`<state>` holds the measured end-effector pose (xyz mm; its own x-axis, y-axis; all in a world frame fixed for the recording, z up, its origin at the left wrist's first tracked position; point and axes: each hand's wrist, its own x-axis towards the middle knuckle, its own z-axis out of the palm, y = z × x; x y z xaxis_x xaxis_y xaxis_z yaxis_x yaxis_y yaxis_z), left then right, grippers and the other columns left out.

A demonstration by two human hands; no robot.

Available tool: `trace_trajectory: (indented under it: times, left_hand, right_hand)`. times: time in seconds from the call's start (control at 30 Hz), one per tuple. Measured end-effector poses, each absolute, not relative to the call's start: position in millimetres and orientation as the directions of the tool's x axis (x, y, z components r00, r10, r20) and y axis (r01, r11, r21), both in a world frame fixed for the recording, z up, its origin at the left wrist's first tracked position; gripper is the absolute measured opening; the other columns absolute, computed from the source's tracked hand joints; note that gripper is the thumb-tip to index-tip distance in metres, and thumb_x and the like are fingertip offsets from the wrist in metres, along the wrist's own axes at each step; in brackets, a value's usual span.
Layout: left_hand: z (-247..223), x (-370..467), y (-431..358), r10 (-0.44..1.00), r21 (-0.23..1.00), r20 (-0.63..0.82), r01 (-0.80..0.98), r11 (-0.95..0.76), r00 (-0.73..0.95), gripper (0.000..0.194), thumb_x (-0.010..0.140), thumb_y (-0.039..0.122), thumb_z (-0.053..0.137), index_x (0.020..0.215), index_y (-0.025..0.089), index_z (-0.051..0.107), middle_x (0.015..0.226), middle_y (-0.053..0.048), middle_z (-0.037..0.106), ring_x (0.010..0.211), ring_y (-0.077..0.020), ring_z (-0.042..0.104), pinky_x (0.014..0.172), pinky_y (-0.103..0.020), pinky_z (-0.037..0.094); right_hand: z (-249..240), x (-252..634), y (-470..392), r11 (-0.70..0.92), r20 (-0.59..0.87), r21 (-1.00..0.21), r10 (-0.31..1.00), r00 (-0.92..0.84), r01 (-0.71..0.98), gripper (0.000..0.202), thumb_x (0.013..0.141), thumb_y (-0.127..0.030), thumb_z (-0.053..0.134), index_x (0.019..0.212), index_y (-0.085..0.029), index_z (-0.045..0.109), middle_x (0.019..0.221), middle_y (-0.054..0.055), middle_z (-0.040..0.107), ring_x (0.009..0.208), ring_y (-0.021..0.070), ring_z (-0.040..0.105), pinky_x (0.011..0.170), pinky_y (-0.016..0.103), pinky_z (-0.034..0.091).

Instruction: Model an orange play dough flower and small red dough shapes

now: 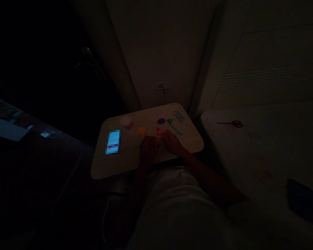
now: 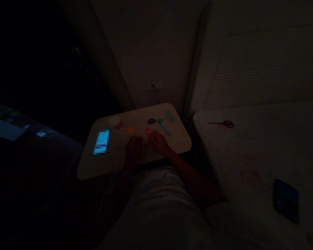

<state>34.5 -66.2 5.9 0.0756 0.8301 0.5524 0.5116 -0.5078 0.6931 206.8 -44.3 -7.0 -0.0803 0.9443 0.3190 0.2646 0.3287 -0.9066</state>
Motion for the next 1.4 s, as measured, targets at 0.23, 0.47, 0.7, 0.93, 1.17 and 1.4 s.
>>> trace_trajectory:
  times: [0.23, 0.47, 0.7, 0.93, 1.17, 1.4]
  left_hand:
    - [6.1, 34.3, -67.1, 0.832, 0.693, 0.549, 0.513, -0.507, 0.080, 0.011, 0.097, 0.024, 0.052, 0.098, 0.022, 0.063, 0.092, -0.004, 0.065, 0.085, -0.0184, 0.061, 0.078, -0.031, 0.050]
    - [4.7, 34.1, -66.2, 0.826, 0.690, 0.557, 0.508, -0.516, 0.083, 0.012, 0.098, 0.027, 0.053, 0.099, 0.022, 0.064, 0.092, -0.004, 0.065, 0.086, -0.0184, 0.061, 0.080, -0.031, 0.050]
    - [5.7, 34.4, -66.4, 0.839, 0.703, 0.537, 0.508, -0.498, 0.080, 0.012, 0.097, 0.026, 0.053, 0.098, 0.021, 0.064, 0.092, -0.004, 0.066, 0.086, -0.0188, 0.062, 0.079, -0.032, 0.051]
    - [5.8, 34.2, -66.9, 0.834, 0.696, 0.546, 0.508, -0.507, 0.085, 0.011, 0.097, 0.026, 0.053, 0.097, 0.022, 0.064, 0.091, -0.004, 0.066, 0.085, -0.0185, 0.062, 0.078, -0.032, 0.050]
    - [7.1, 35.6, -67.2, 0.840, 0.708, 0.538, 0.505, -0.494, 0.067, 0.011, 0.096, 0.025, 0.053, 0.097, 0.022, 0.064, 0.089, -0.003, 0.065, 0.083, -0.0181, 0.061, 0.077, -0.031, 0.050]
    - [3.8, 34.7, -65.9, 0.840, 0.712, 0.538, 0.498, -0.495, 0.065, 0.011, 0.096, 0.026, 0.054, 0.097, 0.022, 0.064, 0.091, -0.004, 0.066, 0.085, -0.0184, 0.062, 0.079, -0.031, 0.051]
  right_hand:
    - [-10.0, 207.8, -44.8, 0.380, 0.336, -0.873, 0.923, -0.187, 0.307, 0.019, 0.093, -0.039, 0.054, 0.095, -0.020, 0.060, 0.083, 0.001, 0.064, 0.074, 0.0172, 0.055, 0.071, 0.028, 0.041]
    - [-9.7, 208.4, -44.1, 0.434, 0.366, -0.832, 0.897, -0.248, 0.344, 0.029, 0.100, -0.040, 0.047, 0.089, -0.021, 0.065, 0.085, 0.004, 0.068, 0.077, 0.0191, 0.058, 0.072, 0.028, 0.040]
    - [-8.3, 208.6, -45.6, 0.381, 0.304, -0.855, 0.918, -0.255, 0.352, 0.046, 0.102, -0.037, 0.041, 0.068, -0.020, 0.067, 0.070, 0.002, 0.067, 0.066, 0.0175, 0.057, 0.066, 0.028, 0.038]
    - [-10.3, 207.7, -44.1, 0.402, 0.329, -0.858, 0.908, -0.257, 0.320, 0.023, 0.094, -0.033, 0.057, 0.085, -0.020, 0.074, 0.090, 0.005, 0.076, 0.081, 0.0197, 0.065, 0.078, 0.029, 0.046]
    - [-10.9, 207.8, -45.0, 0.442, 0.403, -0.858, 0.895, -0.189, 0.263, 0.027, 0.097, -0.036, 0.052, 0.107, -0.020, 0.071, 0.103, 0.008, 0.074, 0.092, 0.0216, 0.066, 0.085, 0.032, 0.049]
    - [-14.9, 206.9, -42.8, 0.451, 0.413, -0.860, 0.890, -0.192, 0.240, 0.028, 0.099, -0.035, 0.049, 0.112, -0.022, 0.071, 0.119, 0.009, 0.073, 0.111, 0.0234, 0.066, 0.100, 0.037, 0.047]
